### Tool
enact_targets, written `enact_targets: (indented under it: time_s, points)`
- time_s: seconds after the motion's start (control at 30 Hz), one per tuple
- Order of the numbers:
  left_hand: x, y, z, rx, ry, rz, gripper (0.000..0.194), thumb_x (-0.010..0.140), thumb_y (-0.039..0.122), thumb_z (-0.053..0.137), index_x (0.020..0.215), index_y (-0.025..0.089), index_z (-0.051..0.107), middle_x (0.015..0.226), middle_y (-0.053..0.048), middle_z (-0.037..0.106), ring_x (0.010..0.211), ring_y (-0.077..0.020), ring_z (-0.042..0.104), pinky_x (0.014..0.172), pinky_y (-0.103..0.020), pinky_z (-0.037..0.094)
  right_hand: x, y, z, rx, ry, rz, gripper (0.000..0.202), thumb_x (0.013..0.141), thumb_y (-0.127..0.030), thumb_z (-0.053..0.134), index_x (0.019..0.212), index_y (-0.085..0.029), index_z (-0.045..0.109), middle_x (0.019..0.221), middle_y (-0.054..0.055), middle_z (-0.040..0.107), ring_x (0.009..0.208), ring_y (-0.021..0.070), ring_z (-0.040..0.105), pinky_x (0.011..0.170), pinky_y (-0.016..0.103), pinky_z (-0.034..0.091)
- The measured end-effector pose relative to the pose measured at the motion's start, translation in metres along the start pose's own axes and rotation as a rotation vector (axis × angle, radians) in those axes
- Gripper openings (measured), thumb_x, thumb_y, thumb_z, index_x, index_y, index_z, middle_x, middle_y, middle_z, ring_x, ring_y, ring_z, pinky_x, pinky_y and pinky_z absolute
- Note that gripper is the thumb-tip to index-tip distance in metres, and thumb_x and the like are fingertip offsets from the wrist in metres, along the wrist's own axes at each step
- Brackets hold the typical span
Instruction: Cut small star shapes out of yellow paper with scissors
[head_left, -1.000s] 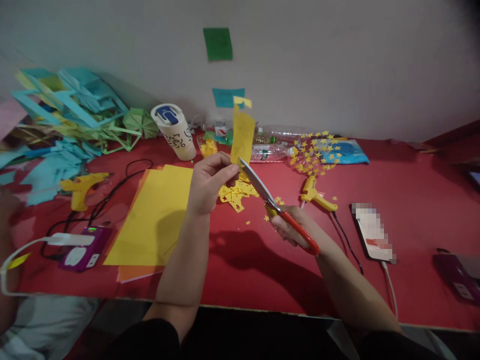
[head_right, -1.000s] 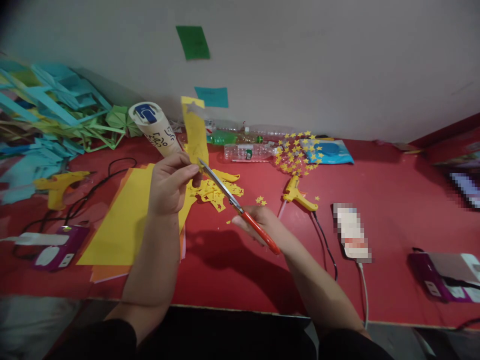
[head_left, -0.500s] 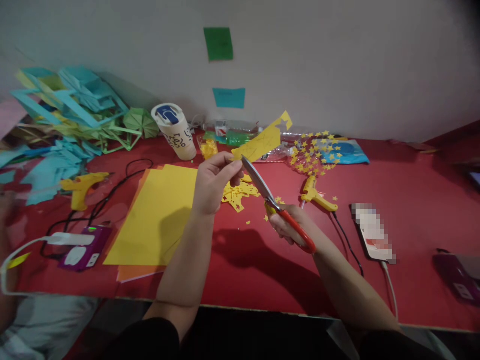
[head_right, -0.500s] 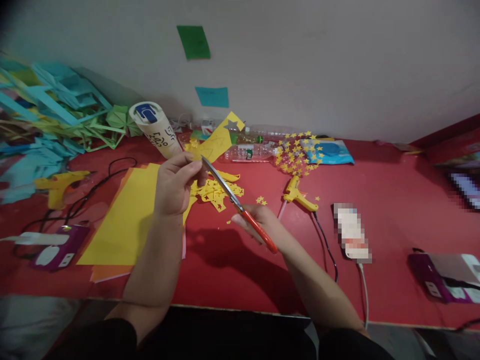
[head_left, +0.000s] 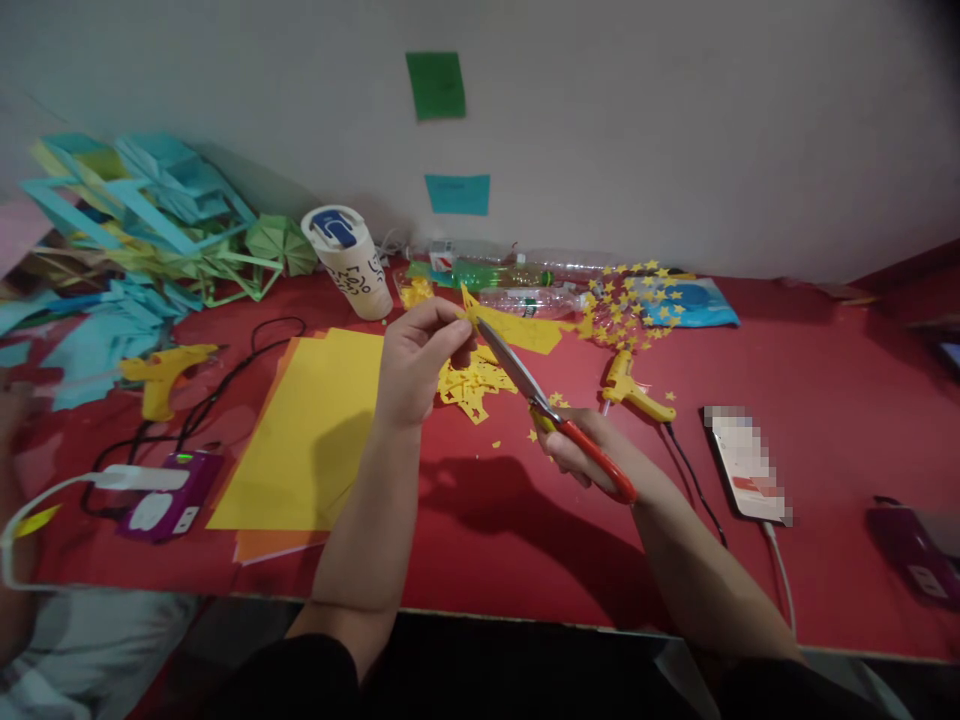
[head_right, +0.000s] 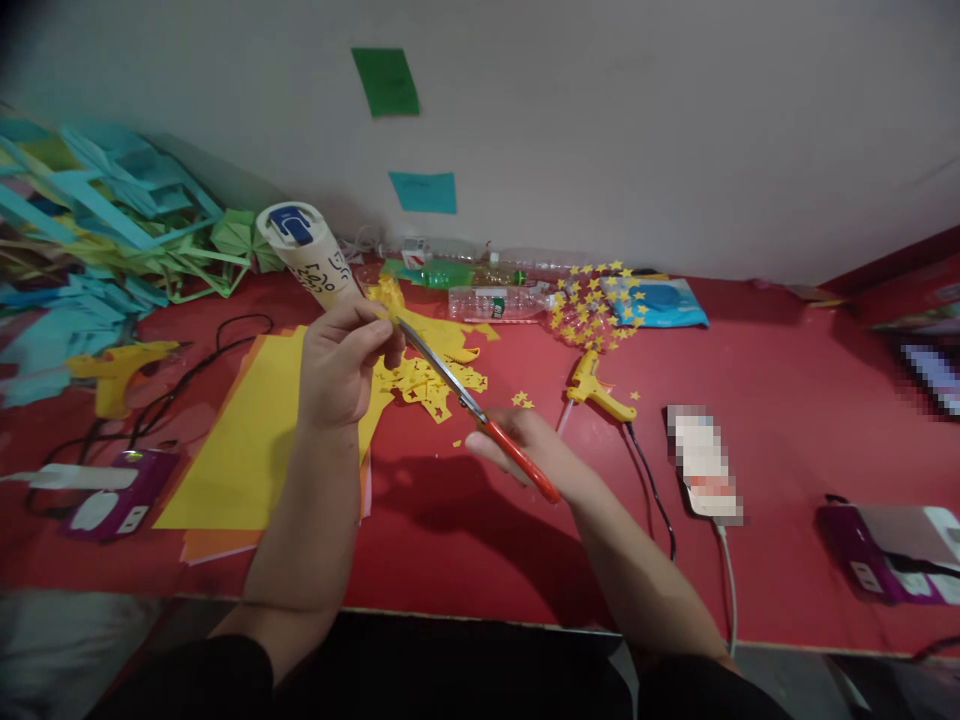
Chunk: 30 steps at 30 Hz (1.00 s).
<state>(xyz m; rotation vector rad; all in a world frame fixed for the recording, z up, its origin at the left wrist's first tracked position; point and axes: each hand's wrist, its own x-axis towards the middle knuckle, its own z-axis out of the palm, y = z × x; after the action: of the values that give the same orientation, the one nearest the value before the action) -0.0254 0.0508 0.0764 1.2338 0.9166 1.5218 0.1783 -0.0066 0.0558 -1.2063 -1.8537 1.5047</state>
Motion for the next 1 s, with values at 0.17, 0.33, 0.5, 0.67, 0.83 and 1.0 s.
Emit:
enact_targets:
  time_s: [0.17, 0.33, 0.5, 0.67, 0.83, 1.0]
  points:
    - [0.0, 0.0, -0.004, 0.048, -0.029, 0.017, 0.009, 0.071, 0.021, 0.062, 0.062, 0.018, 0.06, 0.053, 0.004, 0.056, 0.046, -0.0046, 0.051, 0.043, -0.017, 0.042, 0.0, 0.0, -0.001, -0.013, -0.002, -0.049, 0.045, 0.084, -0.06, 0.05, 0.063, -0.022, 0.038, 0.053, -0.005, 0.04, 0.044, 0.0068, 0.036, 0.039, 0.023, 0.026]
    - [0.001, -0.001, -0.006, 0.047, -0.059, 0.045, 0.006, 0.07, 0.02, 0.062, 0.064, 0.018, 0.062, 0.054, 0.004, 0.057, 0.046, -0.0047, 0.051, 0.043, -0.017, 0.043, 0.0, 0.0, -0.002, 0.031, -0.051, -0.015, 0.047, 0.081, -0.063, 0.053, 0.064, -0.022, 0.039, 0.055, -0.007, 0.038, 0.041, 0.0059, 0.036, 0.038, 0.022, 0.028]
    - [0.001, -0.002, -0.007, 0.049, -0.069, 0.039, 0.006, 0.069, 0.02, 0.063, 0.064, 0.018, 0.062, 0.054, 0.005, 0.057, 0.046, -0.0043, 0.051, 0.043, -0.016, 0.042, 0.0, 0.001, -0.004, 0.008, -0.047, -0.042, 0.047, 0.082, -0.062, 0.052, 0.063, -0.022, 0.038, 0.054, -0.006, 0.037, 0.042, 0.0062, 0.035, 0.038, 0.022, 0.026]
    - [0.001, 0.0, -0.008, 0.08, -0.075, 0.033, 0.006, 0.068, 0.02, 0.062, 0.062, 0.018, 0.062, 0.053, 0.004, 0.057, 0.046, -0.0046, 0.051, 0.043, -0.017, 0.043, 0.001, 0.004, -0.003, 0.025, -0.048, -0.035, 0.049, 0.083, -0.065, 0.05, 0.063, -0.022, 0.038, 0.054, -0.007, 0.037, 0.041, 0.0057, 0.035, 0.038, 0.022, 0.027]
    - [0.001, 0.0, -0.01, 0.105, -0.083, 0.007, 0.007, 0.068, 0.02, 0.062, 0.062, 0.018, 0.061, 0.053, 0.004, 0.056, 0.046, -0.0047, 0.05, 0.043, -0.017, 0.043, 0.001, 0.006, 0.0, 0.039, -0.034, 0.047, 0.049, 0.084, -0.064, 0.05, 0.062, -0.022, 0.036, 0.051, -0.008, 0.035, 0.038, 0.0053, 0.033, 0.037, 0.021, 0.026]
    - [0.001, 0.002, -0.011, 0.116, -0.096, -0.016, 0.006, 0.068, 0.021, 0.063, 0.063, 0.018, 0.062, 0.053, 0.004, 0.056, 0.047, -0.0045, 0.05, 0.044, -0.017, 0.043, 0.0, 0.004, -0.001, -0.003, -0.008, -0.004, 0.048, 0.084, -0.063, 0.049, 0.063, -0.023, 0.035, 0.052, -0.008, 0.035, 0.04, 0.0057, 0.032, 0.038, 0.022, 0.025]
